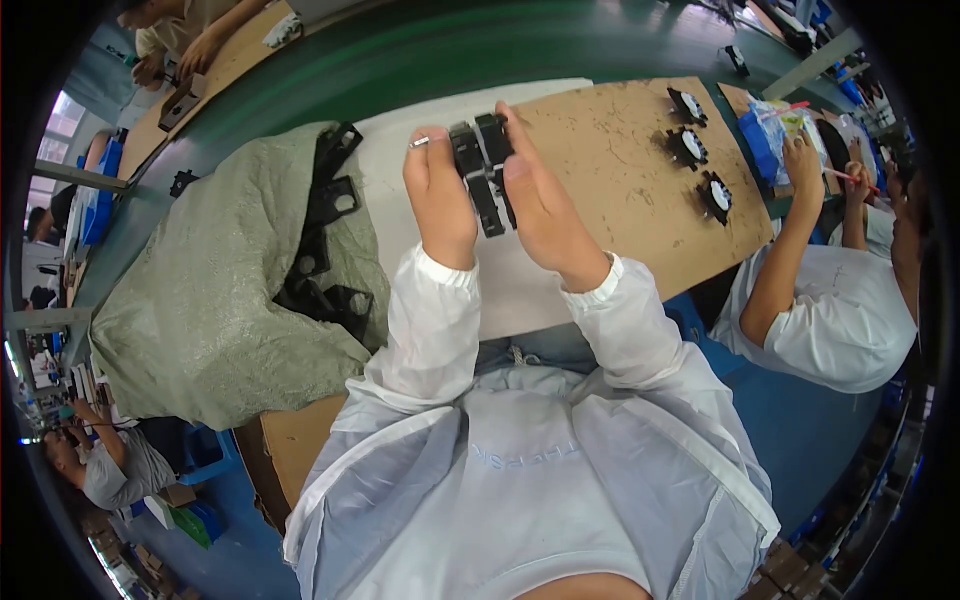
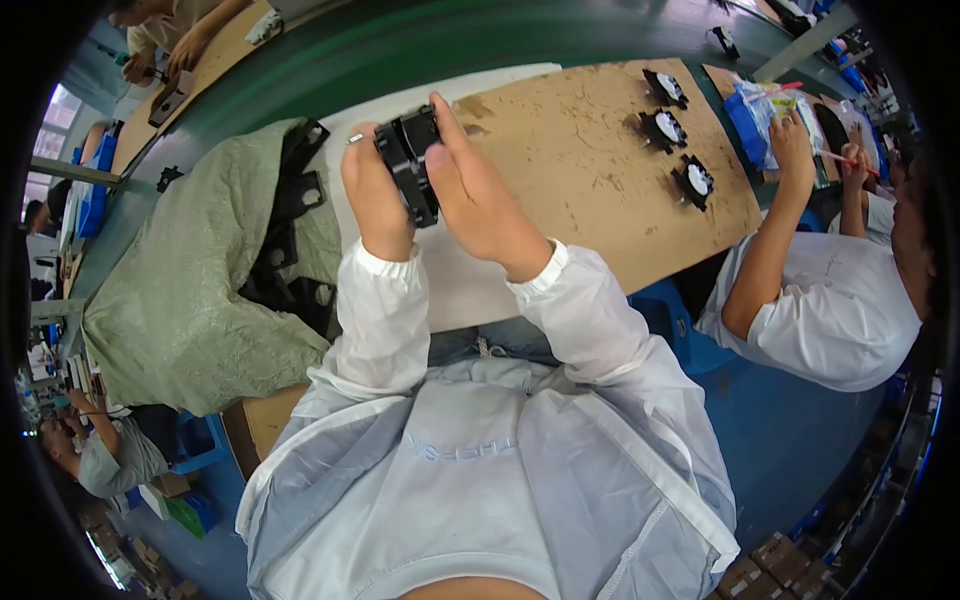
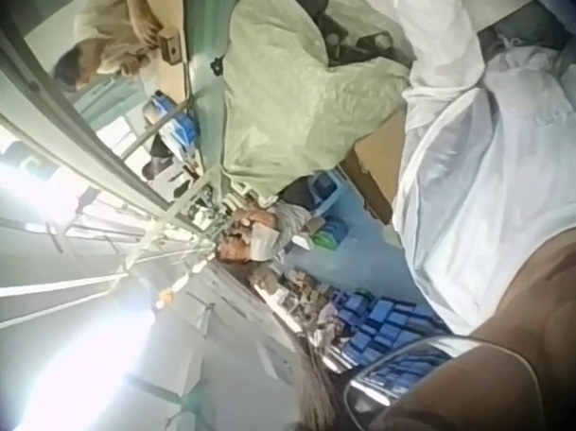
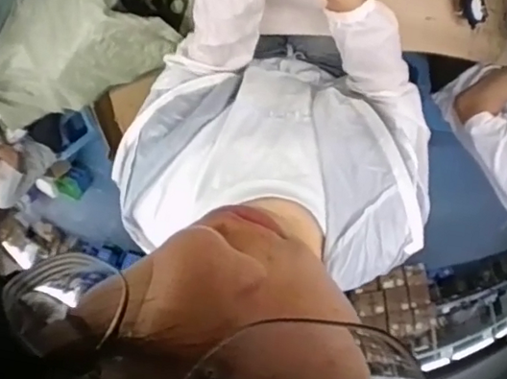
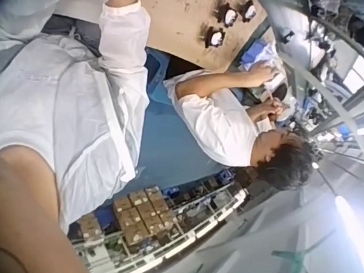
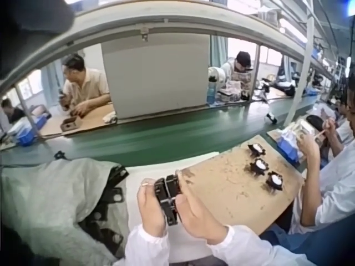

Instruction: Assemble small electronic components by attaching fans to plastic frames on an assembly line.

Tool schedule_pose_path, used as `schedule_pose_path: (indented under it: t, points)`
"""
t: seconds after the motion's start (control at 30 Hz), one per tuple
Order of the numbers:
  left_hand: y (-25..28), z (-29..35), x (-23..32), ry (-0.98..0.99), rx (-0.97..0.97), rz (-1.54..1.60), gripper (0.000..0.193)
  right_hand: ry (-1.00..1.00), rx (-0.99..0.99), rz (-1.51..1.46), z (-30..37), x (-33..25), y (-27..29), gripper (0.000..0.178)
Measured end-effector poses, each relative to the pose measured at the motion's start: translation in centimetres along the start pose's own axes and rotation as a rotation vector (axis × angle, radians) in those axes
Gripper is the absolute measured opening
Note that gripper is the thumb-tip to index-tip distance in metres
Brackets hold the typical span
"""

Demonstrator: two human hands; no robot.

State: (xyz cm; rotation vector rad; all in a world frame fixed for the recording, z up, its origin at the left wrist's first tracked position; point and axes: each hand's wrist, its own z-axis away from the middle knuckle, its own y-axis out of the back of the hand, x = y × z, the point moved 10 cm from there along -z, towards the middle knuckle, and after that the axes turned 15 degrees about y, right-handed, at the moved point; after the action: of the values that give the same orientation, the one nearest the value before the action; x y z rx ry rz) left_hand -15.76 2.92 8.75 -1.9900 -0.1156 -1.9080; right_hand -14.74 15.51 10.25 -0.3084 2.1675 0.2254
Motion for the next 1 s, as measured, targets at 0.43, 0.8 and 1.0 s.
schedule_pose_path:
  t: [0.43,0.8,1.0]
  points:
    - [-1.2,1.1,1.5,0.019,-0.284,-0.323,0.044,-0.040,0.303,-0.494,-1.9,1.8,3.3,0.052]
    - [1.5,-0.1,0.2,-0.010,-0.219,-0.411,0.049,-0.306,0.212,-0.660,-3.0,9.1,2.9,0.032]
    - [6.7,-5.1,1.7,-0.210,0.168,-1.162,0.045,-0.419,0.381,-0.433,-11.0,19.1,4.5,0.034]
